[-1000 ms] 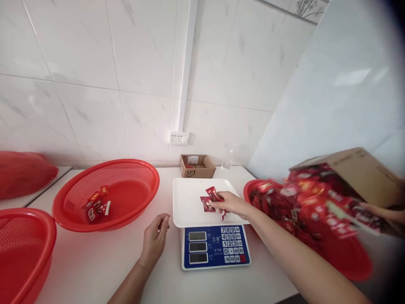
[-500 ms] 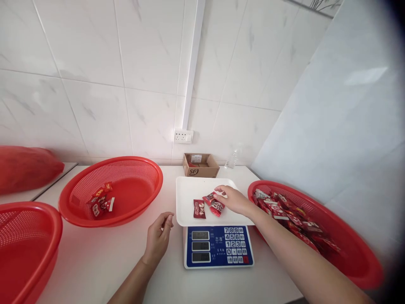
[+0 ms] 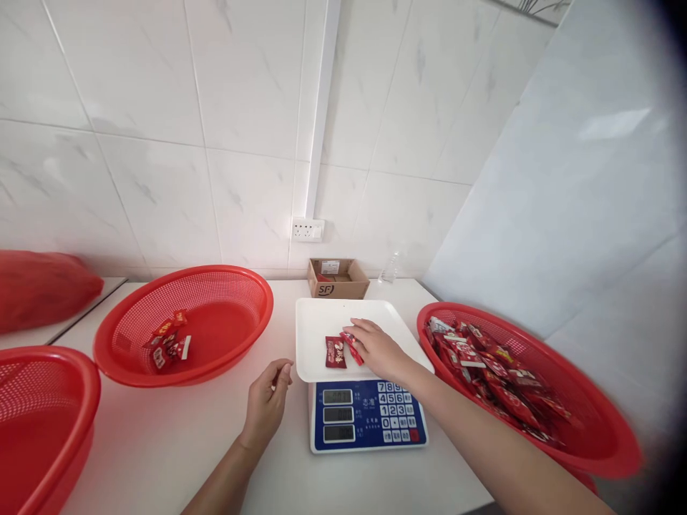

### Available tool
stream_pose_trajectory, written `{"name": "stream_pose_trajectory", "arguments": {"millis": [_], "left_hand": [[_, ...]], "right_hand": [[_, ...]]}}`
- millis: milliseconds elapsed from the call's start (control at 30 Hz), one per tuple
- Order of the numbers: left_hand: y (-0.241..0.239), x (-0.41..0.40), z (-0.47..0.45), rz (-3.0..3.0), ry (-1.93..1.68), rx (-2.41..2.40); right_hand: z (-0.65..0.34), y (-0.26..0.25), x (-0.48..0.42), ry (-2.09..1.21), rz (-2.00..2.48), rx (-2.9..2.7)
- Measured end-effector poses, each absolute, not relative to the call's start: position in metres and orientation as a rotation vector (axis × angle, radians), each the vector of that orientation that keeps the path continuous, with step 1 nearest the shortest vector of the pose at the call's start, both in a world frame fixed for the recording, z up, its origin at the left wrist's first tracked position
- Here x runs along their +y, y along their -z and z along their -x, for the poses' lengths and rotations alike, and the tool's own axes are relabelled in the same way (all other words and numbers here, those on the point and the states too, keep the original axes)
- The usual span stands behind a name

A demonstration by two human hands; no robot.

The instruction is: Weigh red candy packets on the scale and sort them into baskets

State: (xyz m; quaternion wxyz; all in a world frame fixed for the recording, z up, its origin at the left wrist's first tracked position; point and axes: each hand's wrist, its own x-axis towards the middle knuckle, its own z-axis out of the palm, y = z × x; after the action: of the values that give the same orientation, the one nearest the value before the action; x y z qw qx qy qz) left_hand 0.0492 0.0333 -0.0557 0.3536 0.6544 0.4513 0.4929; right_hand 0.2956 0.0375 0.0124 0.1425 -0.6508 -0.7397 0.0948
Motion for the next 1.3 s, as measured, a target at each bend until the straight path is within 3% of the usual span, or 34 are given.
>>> {"name": "stream_pose_trajectory", "arguments": {"millis": [167,467,667,1000,1300], "left_hand": [[0.053,0.033,-0.049,-1.712,-1.258,1.188],[0.056,0.038,-0.046,-1.733,-1.241,1.240],[0.055,0.035,-0.046,-1.734,-1.217,1.256],[0.061,0.037,-0.046,-1.769,-1.197,1.242],[0.057,0.037,-0.048,-1.740,-1.240,1.215]], "right_hand": [[-0.302,-0.009,0.057,-0.343,1.832,-2.065],[-0.342,-0.034,0.040,-0.175,1.714,-1.691],[-0.446,-0.054,-0.018,-0.664,1.878,-1.329],[-0.488,-0.005,-0.036,-0.271,2.288,-1.156],[-0.464,-0.032,-0.009,-0.125,2.145,-1.197]]}}
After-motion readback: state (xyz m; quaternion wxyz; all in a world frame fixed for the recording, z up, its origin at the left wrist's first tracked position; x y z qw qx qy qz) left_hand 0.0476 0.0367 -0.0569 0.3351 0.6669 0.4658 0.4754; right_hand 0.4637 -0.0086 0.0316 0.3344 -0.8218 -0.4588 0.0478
